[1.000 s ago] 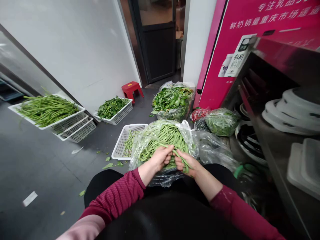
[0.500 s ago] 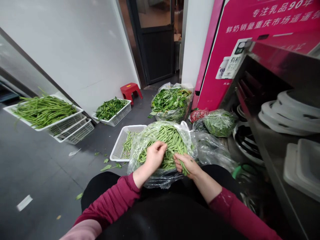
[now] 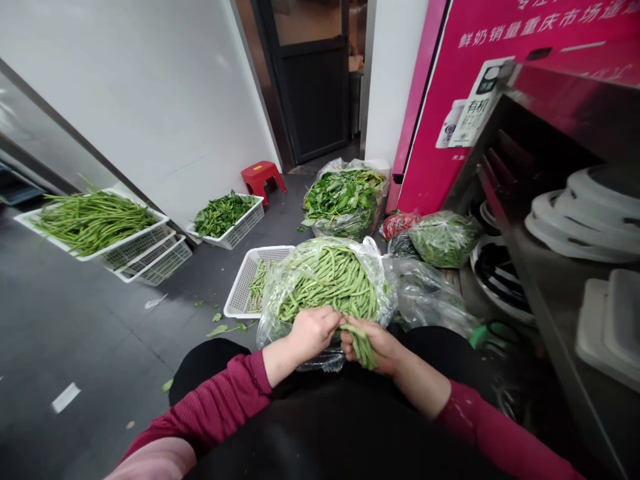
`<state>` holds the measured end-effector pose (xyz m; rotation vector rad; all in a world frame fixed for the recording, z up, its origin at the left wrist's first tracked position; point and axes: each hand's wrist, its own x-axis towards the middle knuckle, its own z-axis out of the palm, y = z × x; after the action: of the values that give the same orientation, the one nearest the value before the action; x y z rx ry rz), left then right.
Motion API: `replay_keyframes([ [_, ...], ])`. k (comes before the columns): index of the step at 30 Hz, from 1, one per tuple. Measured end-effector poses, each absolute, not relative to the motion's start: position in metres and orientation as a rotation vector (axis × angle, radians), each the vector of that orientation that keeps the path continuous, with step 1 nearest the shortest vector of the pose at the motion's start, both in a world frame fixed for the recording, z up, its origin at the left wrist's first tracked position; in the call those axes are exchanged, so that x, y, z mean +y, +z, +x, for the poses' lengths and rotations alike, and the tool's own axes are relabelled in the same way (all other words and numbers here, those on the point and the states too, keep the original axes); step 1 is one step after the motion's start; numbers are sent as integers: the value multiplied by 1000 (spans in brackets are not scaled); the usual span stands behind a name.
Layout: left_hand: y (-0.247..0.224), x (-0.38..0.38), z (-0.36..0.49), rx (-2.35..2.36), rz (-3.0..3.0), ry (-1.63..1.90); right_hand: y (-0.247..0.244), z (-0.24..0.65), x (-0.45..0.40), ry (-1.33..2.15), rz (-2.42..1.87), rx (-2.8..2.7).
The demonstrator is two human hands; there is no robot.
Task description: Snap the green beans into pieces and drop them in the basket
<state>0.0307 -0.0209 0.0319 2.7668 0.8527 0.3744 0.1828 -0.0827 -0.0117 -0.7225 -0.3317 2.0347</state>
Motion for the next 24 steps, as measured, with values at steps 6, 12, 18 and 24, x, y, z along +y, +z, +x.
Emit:
replay_keyframes([
  [6, 21, -12, 60, 1111, 2849, -97, -16, 167, -69, 1827, -850, 25],
  [12, 19, 11, 89, 1379, 2644, -310, -17, 153, -38, 1470, -872, 61],
  [18, 23, 18, 79, 1345, 2689, -146, -8, 172, -40, 1326, -945, -252],
  [24, 10, 28, 95, 1196, 2791, -141, 1, 252, -43, 1218, -802, -96],
])
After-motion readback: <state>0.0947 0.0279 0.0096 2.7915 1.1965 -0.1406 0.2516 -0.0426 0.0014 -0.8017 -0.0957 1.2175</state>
